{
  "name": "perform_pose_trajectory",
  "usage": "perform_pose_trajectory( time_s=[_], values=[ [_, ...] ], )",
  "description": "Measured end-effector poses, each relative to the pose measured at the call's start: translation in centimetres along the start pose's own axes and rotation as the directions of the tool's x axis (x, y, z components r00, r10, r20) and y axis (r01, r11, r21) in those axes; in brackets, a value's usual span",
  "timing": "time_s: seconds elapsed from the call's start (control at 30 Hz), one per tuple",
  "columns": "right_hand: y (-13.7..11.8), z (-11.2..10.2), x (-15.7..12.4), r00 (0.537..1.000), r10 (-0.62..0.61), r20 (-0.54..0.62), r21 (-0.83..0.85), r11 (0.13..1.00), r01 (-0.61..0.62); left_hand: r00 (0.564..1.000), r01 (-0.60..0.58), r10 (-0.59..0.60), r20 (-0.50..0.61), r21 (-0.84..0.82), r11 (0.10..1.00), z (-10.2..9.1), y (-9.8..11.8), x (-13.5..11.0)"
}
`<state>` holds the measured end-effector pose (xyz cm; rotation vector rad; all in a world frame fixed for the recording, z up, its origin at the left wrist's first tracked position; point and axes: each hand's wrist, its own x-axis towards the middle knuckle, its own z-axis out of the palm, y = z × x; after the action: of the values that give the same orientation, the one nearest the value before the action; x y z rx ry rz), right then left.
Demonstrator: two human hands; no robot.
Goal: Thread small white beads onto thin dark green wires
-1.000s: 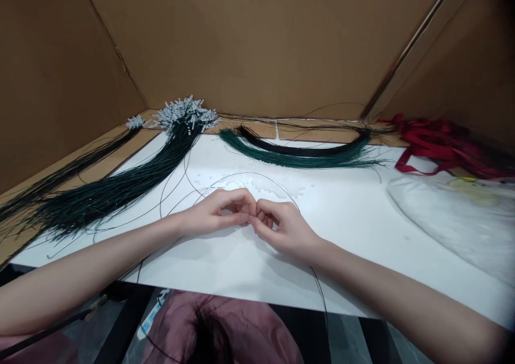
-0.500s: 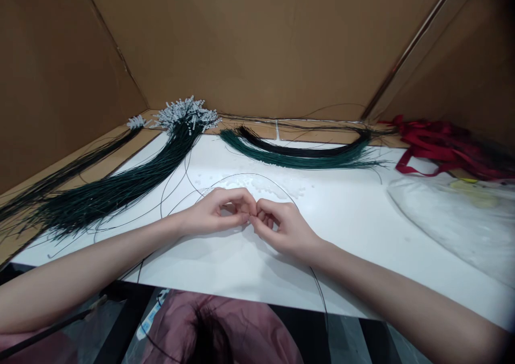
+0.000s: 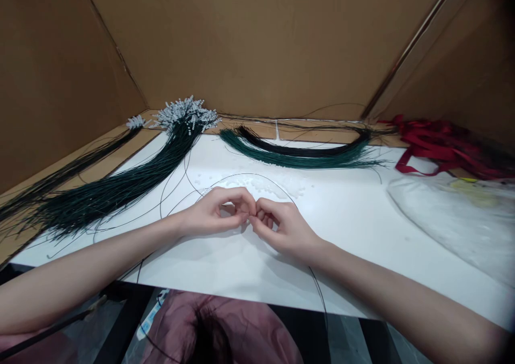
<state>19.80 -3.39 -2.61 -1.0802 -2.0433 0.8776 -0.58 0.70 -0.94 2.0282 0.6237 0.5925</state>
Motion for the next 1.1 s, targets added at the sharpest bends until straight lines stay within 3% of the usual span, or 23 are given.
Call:
perform_pose_trajectory(
  time_s=[1.1],
  values=[
    [-0.19,-0.11,0.10,1.000,0.000,0.005,-0.024,1.000,0.000,1.000,-0.008,0.008,0.027,0.025,1.000,-0.04,-0.15,-0.05]
  ],
)
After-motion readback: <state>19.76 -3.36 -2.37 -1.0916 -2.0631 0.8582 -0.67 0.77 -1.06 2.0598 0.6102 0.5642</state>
